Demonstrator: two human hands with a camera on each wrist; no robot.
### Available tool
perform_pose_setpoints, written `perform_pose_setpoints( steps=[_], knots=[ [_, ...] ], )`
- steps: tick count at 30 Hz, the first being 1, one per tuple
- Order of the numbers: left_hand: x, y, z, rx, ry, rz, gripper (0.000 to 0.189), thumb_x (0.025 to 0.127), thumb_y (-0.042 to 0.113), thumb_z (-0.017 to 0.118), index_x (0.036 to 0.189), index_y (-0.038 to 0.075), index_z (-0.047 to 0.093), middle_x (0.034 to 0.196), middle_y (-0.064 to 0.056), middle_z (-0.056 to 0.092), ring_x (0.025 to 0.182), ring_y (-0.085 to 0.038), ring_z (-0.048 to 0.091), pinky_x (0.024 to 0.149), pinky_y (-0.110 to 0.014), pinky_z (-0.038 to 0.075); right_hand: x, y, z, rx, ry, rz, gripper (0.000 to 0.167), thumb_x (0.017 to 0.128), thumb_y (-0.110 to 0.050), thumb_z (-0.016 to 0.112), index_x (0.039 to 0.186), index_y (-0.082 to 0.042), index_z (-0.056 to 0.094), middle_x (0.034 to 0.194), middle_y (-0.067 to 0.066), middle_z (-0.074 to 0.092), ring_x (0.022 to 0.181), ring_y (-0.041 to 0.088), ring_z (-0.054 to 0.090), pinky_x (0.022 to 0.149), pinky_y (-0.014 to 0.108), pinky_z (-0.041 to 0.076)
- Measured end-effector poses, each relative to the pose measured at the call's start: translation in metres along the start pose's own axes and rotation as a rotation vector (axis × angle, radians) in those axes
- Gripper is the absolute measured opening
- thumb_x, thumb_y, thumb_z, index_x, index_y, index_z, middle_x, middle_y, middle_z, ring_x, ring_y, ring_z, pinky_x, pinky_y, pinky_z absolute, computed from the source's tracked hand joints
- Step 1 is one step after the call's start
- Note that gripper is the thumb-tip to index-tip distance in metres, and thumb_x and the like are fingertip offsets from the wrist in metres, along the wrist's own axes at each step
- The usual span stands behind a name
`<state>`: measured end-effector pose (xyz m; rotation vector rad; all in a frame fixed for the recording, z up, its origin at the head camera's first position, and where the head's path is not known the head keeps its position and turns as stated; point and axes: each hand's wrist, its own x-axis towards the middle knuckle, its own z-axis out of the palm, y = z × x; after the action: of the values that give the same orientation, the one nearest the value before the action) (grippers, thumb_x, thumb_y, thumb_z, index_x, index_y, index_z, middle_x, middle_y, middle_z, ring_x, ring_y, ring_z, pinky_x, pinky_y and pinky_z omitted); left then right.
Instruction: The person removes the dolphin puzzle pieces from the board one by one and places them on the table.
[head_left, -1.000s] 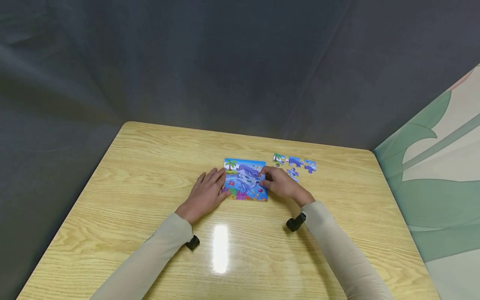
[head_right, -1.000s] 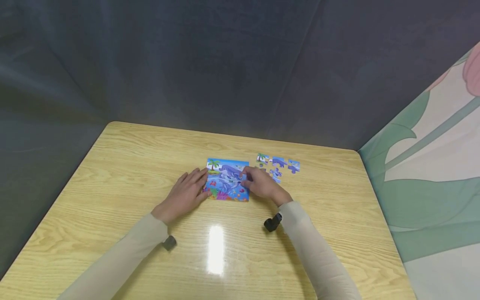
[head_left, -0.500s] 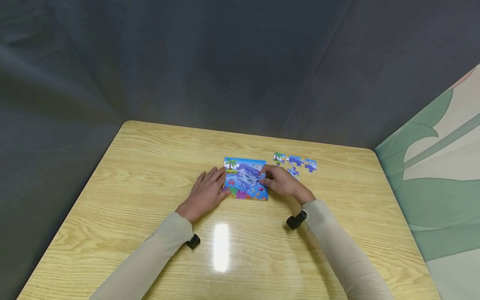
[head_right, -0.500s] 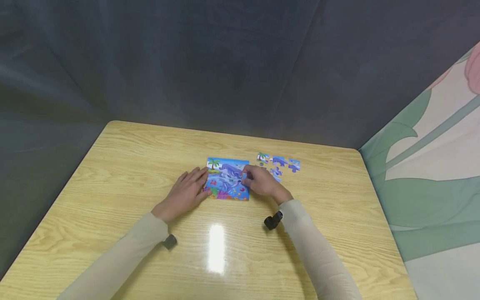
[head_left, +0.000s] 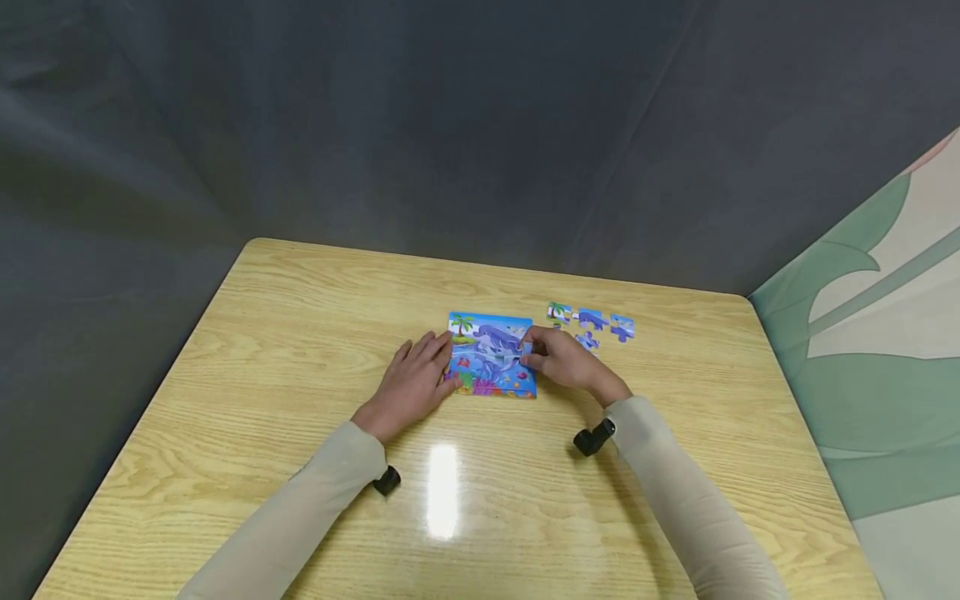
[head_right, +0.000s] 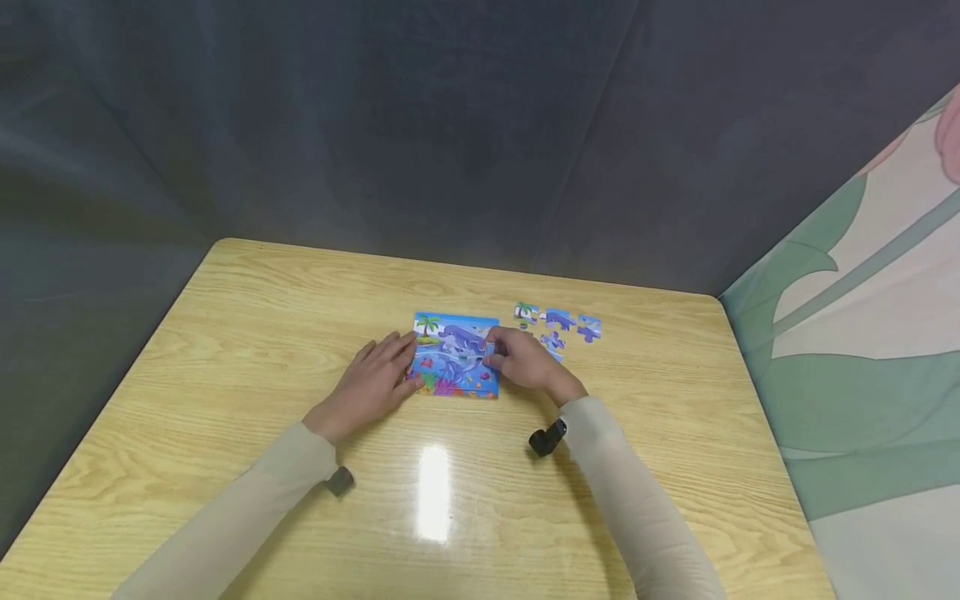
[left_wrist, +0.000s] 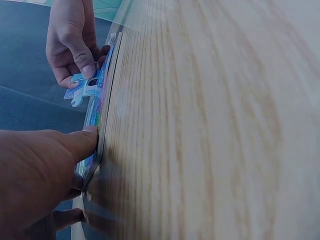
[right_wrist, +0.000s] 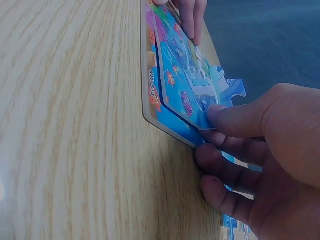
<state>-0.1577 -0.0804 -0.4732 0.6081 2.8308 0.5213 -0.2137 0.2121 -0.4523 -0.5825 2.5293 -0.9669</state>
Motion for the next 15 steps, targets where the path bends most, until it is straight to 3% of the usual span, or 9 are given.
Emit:
perform_pose_setpoints(
  steps=[15],
  knots=[
    [-0.0007,0.0025,-0.0026,-0.028,0.003,0.003,0.071,0.112,0.046,0.053,0.166,0.004,0.036,0.178,-0.011,0.027,0.167,-0.037,0.022,0.135,-0.063,0.018,-0.0001,0.0039,-0.0009,0.052,-0.01,0.005,0.005,0.107,-0.009,0.064,0.106,-0.004,0.064,0.083,0.007,0.058,0.071,0.017,0.044,0.066,0.029,0.037]
  ],
)
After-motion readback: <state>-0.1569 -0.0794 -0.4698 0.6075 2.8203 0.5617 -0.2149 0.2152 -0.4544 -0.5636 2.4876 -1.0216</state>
